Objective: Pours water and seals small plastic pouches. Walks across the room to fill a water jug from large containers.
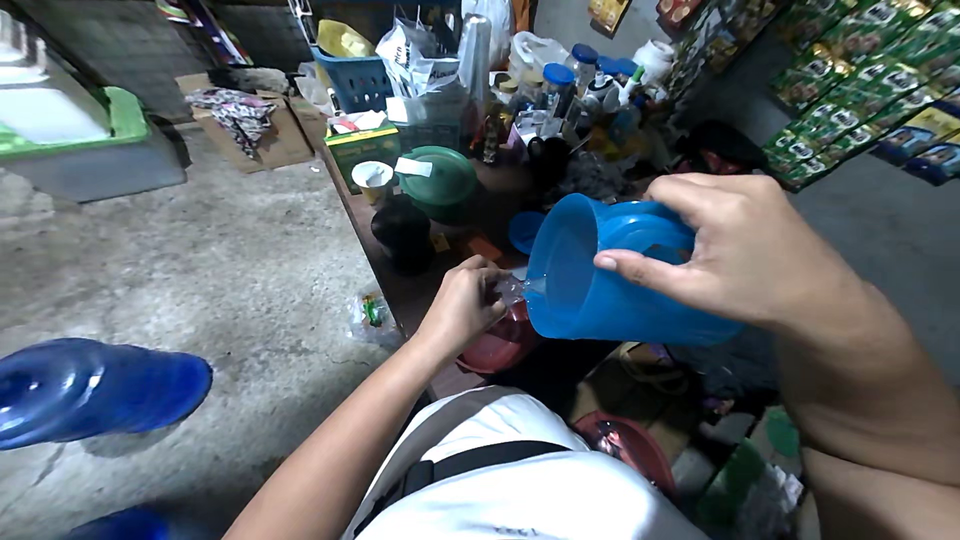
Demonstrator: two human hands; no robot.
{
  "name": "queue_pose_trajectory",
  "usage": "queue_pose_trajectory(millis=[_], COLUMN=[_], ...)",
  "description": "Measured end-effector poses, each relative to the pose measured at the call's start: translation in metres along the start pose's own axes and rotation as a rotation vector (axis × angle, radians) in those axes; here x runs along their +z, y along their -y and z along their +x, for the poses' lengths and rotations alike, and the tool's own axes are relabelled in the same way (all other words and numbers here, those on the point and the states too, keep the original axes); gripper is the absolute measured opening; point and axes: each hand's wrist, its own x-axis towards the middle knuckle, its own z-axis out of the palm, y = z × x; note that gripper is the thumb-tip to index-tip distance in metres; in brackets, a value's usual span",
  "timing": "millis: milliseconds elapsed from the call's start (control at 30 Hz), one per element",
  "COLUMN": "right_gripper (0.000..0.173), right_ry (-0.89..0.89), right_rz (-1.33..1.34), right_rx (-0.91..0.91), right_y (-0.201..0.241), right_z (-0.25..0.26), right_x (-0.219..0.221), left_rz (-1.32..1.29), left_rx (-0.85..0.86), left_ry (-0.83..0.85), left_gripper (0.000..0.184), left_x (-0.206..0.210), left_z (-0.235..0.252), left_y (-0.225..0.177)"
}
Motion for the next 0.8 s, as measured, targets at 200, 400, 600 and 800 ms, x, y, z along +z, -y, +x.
queue_pose_trajectory(millis=[200,400,600,800], right_gripper=[0.049,0.049,0.049,0.051], right_ry=[0.009,0.032,0.041,0.041], right_rz=[0.006,-0.006,-0.018,-0.020], right_rx=[-0.016,-0.010,-0.016,-0.033], right_y=[0.000,0.002,0.002,0.001], right_z=[0.004,0.008,0.013,0.018], right_x=[0.001,0.001,0.003,0.006], left_rz=[-0.011,-0.020,-0.035,-0.026], left_rx=[0.005,-0.015,0.023,0.002], left_ry=[-0.006,0.005,-0.042,-0.004], left_gripper=[0.031,0.030,0.030,0.029], left_x=[0.000,0.000,0.002,-0.002], left_z=[0.000,0.001,0.002,0.003], left_y=[0.000,-0.002,0.006,0.004])
